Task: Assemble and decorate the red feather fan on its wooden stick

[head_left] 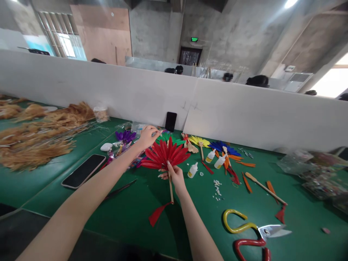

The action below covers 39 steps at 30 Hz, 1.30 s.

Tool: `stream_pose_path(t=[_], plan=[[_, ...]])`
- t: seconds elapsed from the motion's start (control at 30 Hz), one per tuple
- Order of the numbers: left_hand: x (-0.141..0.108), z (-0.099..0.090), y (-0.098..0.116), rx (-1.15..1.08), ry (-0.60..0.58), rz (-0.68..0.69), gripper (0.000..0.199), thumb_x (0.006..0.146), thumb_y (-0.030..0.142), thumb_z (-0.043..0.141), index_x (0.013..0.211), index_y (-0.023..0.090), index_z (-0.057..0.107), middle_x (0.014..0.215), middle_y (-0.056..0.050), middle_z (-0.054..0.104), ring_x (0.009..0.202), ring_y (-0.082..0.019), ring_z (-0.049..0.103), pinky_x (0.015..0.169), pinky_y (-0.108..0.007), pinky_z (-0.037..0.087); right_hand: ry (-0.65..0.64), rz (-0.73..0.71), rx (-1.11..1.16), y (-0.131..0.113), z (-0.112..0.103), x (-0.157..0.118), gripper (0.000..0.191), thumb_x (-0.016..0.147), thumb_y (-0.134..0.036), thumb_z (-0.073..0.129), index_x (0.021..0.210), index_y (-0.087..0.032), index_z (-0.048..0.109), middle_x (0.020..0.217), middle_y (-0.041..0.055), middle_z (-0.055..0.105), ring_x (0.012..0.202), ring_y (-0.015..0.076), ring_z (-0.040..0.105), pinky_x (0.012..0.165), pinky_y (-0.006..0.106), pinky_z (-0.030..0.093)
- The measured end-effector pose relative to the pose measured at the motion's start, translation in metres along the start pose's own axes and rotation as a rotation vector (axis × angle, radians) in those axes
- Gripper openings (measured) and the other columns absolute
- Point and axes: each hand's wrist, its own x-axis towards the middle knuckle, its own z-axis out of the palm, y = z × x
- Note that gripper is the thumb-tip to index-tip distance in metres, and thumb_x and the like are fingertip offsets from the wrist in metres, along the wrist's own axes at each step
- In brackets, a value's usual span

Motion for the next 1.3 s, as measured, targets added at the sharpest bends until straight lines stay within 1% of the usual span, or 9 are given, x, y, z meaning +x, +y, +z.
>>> stream_pose_path(t=[0.07,0.23,0.4,0.6,0.73,0.83,0.97,1.1,1.3], plan=[[0.005,0.000,0.006,-0.021,-0.038,0.031,0.025,0.085,0.040,0.051,0.082,0.024,0.070,0.097,-0.004,0.062,0.102,-0.023,0.050,0.092,-0.038,0.032,-0.007,0.009,0.002,-0.002,0.001,-0.001,0.047,0.060,-0.057,0.068,0.067,-0.012,0.057,0.061,0.0093,0.070,0.041,0.0135,0.063,0.038,0.017,0.047],[0.013,0.009,0.018,-0.105,-0.222,0.103,0.024,0.075,0.046,0.062,0.079,0.025,0.072,0.102,-0.005,0.063,0.105,-0.026,0.050,0.094,-0.041,0.032,-0.012,0.034,-0.006,-0.006,0.003,-0.002,0.049,0.058,-0.058,0.069,0.065,-0.012,0.056,0.061,0.0100,0.070,0.041,0.0139,0.063,0.038,0.018,0.047],[0.018,0.009,0.024,-0.159,-0.265,0.130,0.023,0.072,0.044,0.064,0.070,0.022,0.070,0.104,-0.005,0.064,0.104,-0.025,0.053,0.093,-0.039,0.034,-0.019,0.023,-0.009,-0.008,0.003,-0.002,0.046,0.060,-0.056,0.069,0.066,-0.012,0.056,0.062,0.0101,0.071,0.043,0.0147,0.064,0.039,0.019,0.048],[0.019,0.006,0.028,-0.228,-0.362,0.193,0.023,0.069,0.044,0.066,0.063,0.022,0.069,0.091,-0.005,0.069,0.096,-0.022,0.059,0.085,-0.030,0.042,-0.015,0.027,-0.001,-0.007,0.003,-0.002,0.047,0.058,-0.057,0.069,0.065,-0.013,0.056,0.061,0.0093,0.070,0.041,0.0140,0.063,0.039,0.019,0.048],[0.019,0.006,0.029,-0.239,-0.359,0.191,0.027,0.068,0.047,0.066,0.062,0.021,0.068,0.093,-0.005,0.068,0.095,-0.023,0.059,0.083,-0.031,0.042,-0.015,0.018,-0.019,-0.007,0.003,-0.002,0.046,0.060,-0.056,0.069,0.065,-0.013,0.056,0.063,0.0105,0.071,0.042,0.0149,0.063,0.039,0.020,0.048],[0.018,0.006,0.028,-0.234,-0.336,0.188,0.027,0.069,0.047,0.065,0.063,0.020,0.067,0.096,-0.005,0.067,0.095,-0.023,0.058,0.086,-0.034,0.040,-0.025,0.010,-0.017,-0.007,0.003,-0.002,0.046,0.061,-0.056,0.068,0.066,-0.012,0.057,0.063,0.0108,0.071,0.043,0.0152,0.064,0.038,0.020,0.047],[0.015,0.003,0.024,-0.212,-0.273,0.161,0.028,0.072,0.049,0.062,0.069,0.021,0.067,0.106,-0.006,0.062,0.106,-0.026,0.050,0.094,-0.041,0.033,-0.016,-0.001,-0.014,-0.009,0.002,-0.003,0.044,0.062,-0.055,0.068,0.067,-0.012,0.057,0.063,0.0104,0.071,0.043,0.0147,0.063,0.038,0.020,0.047],[0.011,0.003,0.019,-0.199,-0.214,0.154,0.030,0.074,0.051,0.060,0.072,0.022,0.066,0.108,-0.005,0.060,0.111,-0.026,0.046,0.097,-0.042,0.031,-0.018,-0.003,-0.023,-0.010,0.002,-0.004,0.045,0.063,-0.056,0.067,0.066,-0.012,0.057,0.063,0.0105,0.071,0.043,0.0143,0.063,0.039,0.019,0.047],[0.006,0.004,0.020,-0.150,-0.252,0.144,0.030,0.075,0.051,0.058,0.073,0.022,0.067,0.111,-0.006,0.059,0.111,-0.026,0.047,0.098,-0.042,0.029,-0.027,0.000,-0.005,-0.009,0.003,-0.003,0.044,0.063,-0.056,0.067,0.066,-0.013,0.056,0.063,0.0096,0.071,0.043,0.0139,0.064,0.039,0.018,0.047]])
